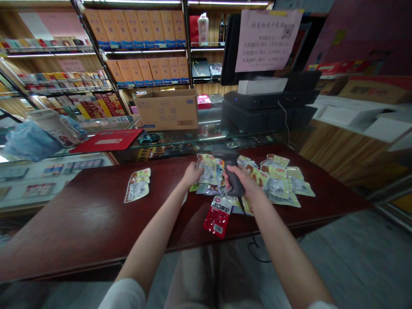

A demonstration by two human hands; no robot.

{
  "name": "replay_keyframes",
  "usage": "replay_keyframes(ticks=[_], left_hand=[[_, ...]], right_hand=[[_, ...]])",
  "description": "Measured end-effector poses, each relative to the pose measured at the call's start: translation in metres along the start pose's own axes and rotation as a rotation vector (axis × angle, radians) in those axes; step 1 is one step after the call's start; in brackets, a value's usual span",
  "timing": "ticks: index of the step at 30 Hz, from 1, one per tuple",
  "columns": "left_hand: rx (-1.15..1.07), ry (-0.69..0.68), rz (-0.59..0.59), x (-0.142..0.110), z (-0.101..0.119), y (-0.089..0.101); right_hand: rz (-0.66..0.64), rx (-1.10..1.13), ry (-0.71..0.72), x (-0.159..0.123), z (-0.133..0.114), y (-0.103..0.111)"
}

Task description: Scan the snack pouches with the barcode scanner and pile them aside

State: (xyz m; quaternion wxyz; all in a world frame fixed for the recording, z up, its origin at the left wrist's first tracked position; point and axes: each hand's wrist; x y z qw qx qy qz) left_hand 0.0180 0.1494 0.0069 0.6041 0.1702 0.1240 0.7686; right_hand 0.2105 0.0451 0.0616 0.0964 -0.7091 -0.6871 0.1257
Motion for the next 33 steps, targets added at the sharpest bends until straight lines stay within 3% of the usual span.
replay_keyframes(ticks=[7, 11, 18, 33], left_hand=[[-0.292, -0.022, 0.261, 0.024, -0.033, 0.050], [-0.567, -0.061, 0.274, 0.031, -0.047, 0.064], [-0.716, -0.086, 0.209, 0.032, -0.049, 0.065], [-0.579, -0.129, 0.164, 0.025, -0.048, 0.060]], right_hand=[[-0.054, 0.059, -0.089, 0.019, 0.014, 0.002], [-0.073, -0.022, -0.114, 0.018, 0.021, 0.005], [-0.136, -0.192, -0.081, 0.017, 0.029, 0.003], [-0.169, -0.204, -0.093, 0.014, 0.025, -0.001]])
Point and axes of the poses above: each hand's wrist, its own x-axis towards the middle knuckle, its own y-axis out of the back of the hand, z = x × y, and after that the axes turned 10 degrees about z, right-handed
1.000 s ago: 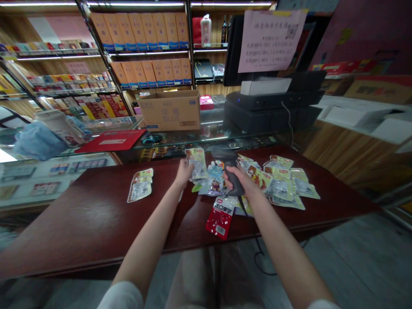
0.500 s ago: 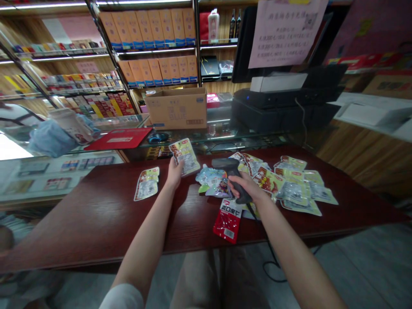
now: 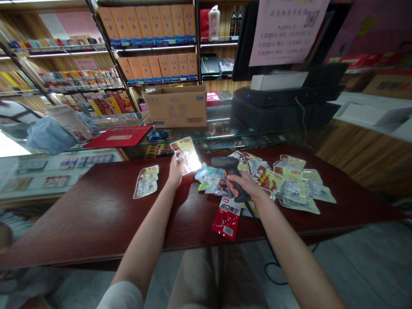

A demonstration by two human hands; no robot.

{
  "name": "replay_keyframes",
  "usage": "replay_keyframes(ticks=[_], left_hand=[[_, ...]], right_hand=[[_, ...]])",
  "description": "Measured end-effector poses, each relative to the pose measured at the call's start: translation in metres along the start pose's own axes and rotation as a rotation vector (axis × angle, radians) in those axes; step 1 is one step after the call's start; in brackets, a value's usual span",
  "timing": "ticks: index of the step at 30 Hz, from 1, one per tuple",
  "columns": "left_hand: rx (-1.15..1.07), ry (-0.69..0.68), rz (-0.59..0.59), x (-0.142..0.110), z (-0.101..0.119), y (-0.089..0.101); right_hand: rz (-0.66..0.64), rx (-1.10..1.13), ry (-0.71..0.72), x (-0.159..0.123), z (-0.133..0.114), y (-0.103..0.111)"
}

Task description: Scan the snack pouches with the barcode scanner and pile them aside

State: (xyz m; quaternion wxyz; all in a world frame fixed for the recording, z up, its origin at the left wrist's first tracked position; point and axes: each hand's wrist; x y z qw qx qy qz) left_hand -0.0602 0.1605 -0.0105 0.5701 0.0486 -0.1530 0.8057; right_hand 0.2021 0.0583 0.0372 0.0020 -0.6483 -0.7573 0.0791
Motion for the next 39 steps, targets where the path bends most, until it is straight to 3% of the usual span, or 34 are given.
replay_keyframes(ticks=[6, 9, 13, 17, 21, 25, 34, 39], left_hand=[[0.144, -0.059, 0.046, 0.001, 0.010, 0.004], [0.355, -0.087, 0.070, 0.004, 0.018, 0.016], [0.725, -0.060, 0.172, 0.008, 0.032, 0.042], [0.884, -0.019, 0.237, 0.005, 0.047, 0.074], [1.189, 0.030, 0.202, -0.001, 0.056, 0.102], [1.301, 0.071, 0.128, -0.004, 0.056, 0.118], [1.532, -0.057, 0.126, -0.011, 0.058, 0.131], [1.663, -0.203, 0.161, -0.025, 0.066, 0.114]], right_hand=[[0.018, 0.060, 0.002, -0.001, 0.001, 0.001], [0.021, 0.105, -0.007, -0.001, 0.002, 0.003], [0.037, 0.146, -0.025, 0.002, 0.006, 0.005], [0.030, 0.152, -0.025, 0.002, 0.007, 0.006], [0.018, 0.143, -0.025, 0.000, 0.005, 0.005], [0.028, 0.154, -0.025, -0.001, 0.004, 0.005], [0.019, 0.173, -0.015, 0.000, 0.006, 0.007], [0.024, 0.158, -0.019, 0.000, 0.005, 0.006]])
Point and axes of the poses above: each hand's wrist, its own x-axis towards the middle knuckle, its own y-axis out of the back of the hand, z = x × y, and after that the axes turned 10 degrees about z, right-handed
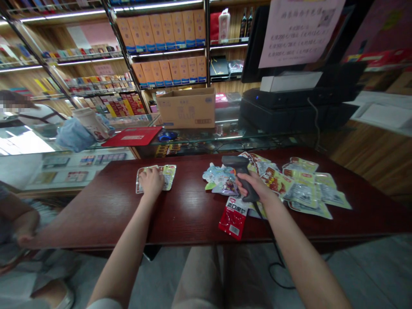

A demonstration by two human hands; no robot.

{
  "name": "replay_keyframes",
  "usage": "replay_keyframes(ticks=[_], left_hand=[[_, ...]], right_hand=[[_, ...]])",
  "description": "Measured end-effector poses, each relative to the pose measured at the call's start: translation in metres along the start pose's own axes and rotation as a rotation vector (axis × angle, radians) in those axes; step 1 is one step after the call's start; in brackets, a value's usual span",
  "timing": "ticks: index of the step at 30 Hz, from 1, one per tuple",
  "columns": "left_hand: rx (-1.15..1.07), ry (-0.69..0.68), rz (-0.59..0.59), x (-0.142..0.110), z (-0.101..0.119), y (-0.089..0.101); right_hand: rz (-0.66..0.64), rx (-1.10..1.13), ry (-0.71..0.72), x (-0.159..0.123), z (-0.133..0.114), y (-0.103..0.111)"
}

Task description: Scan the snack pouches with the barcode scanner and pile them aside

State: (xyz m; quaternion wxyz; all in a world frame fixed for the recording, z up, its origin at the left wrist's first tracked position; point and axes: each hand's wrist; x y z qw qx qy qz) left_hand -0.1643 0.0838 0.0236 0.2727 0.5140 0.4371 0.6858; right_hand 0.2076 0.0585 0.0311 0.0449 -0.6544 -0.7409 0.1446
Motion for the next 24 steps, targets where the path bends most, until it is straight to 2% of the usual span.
replay_keyframes(ticks=[3, 6, 10, 13, 15, 18, 21, 24], left_hand=[[-0.123, -0.152, 0.007, -0.008, 0.030, 0.006], [-0.368, -0.335, -0.107, -0.017, 0.071, 0.008], [-0.559, -0.379, -0.328, -0.031, 0.129, 0.007], [-0.505, -0.372, -0.385, -0.039, 0.161, 0.010], [-0.423, -0.371, -0.403, -0.041, 0.174, 0.013], [-0.369, -0.344, -0.447, -0.039, 0.181, 0.013], [-0.416, -0.280, -0.496, -0.035, 0.180, 0.008], [-0.561, -0.243, -0.517, -0.031, 0.178, -0.003]], right_hand=[[-0.002, 0.003, 0.006, 0.000, 0.000, 0.000], [-0.008, 0.006, 0.005, 0.000, 0.001, 0.001], [-0.008, 0.034, -0.001, -0.001, 0.000, 0.001], [-0.002, 0.068, 0.003, -0.001, -0.002, 0.002], [0.003, 0.083, 0.008, -0.002, -0.003, 0.002], [0.011, 0.091, 0.009, -0.002, -0.005, 0.002], [0.017, 0.093, 0.010, -0.003, -0.006, 0.001], [0.021, 0.099, 0.023, -0.003, -0.005, 0.001]])
Point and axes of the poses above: each hand's wrist, its own x-axis towards the middle knuckle, its own y-axis out of the back of the hand, z = x × y, and after that the axes turned 10 degrees about z, right-handed
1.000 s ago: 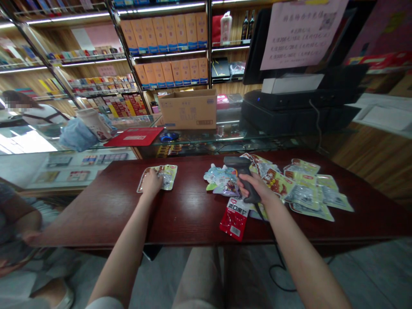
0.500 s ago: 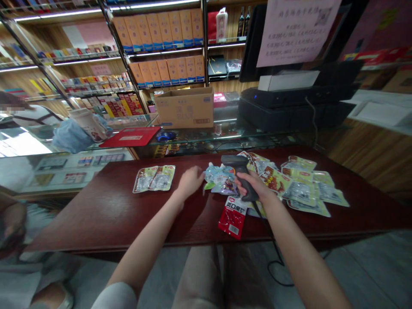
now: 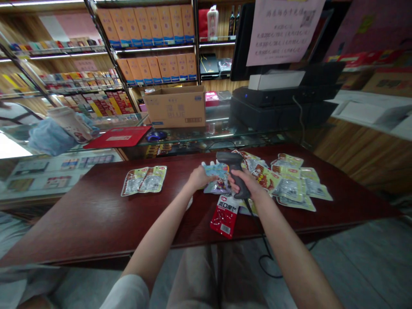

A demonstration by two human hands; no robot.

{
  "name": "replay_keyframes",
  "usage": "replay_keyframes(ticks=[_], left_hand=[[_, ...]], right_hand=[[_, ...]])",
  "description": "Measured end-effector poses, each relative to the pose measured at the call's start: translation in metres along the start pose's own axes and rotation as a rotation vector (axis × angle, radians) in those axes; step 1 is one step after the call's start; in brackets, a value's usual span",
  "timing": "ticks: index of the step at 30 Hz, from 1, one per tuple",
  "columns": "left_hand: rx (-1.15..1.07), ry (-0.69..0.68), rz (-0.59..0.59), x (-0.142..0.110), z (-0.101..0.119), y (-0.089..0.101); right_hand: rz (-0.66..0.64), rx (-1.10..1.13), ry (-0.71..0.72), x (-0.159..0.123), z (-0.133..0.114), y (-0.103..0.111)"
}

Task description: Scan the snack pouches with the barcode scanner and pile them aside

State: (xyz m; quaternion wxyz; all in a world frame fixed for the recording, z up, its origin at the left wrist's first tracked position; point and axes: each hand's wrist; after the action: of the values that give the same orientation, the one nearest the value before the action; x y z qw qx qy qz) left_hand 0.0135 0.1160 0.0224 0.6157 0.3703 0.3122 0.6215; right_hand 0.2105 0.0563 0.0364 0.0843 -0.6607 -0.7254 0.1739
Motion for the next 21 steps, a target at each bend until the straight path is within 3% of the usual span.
replay_keyframes(ticks=[8, 11, 13, 17, 21], left_hand=[[-0.809, -0.009, 0.329, 0.013, -0.023, -0.014], [-1.055, 0.125, 0.489, 0.014, -0.028, -0.016], [-1.230, 0.240, 0.440, 0.015, -0.030, -0.015], [-1.569, 0.301, 0.155, 0.017, -0.033, -0.010], [-1.669, 0.355, 0.178, 0.018, -0.037, -0.008]], right_hand=[[-0.025, 0.049, 0.023, 0.004, 0.003, 0.005], [-0.029, 0.052, 0.027, 0.004, 0.004, 0.005], [-0.027, 0.049, 0.031, 0.004, 0.004, 0.005], [-0.019, 0.035, 0.031, 0.004, 0.004, 0.005], [-0.011, 0.027, 0.023, 0.005, 0.005, 0.006]])
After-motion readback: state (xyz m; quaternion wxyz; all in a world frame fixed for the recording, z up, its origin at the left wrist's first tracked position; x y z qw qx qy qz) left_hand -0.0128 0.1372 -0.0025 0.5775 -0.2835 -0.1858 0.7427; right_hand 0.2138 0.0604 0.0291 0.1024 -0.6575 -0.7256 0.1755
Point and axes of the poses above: each hand's wrist, its own x-axis towards the middle knuckle, its own y-axis out of the back of the hand, z = x × y, and after that the axes turned 10 degrees about z, right-handed
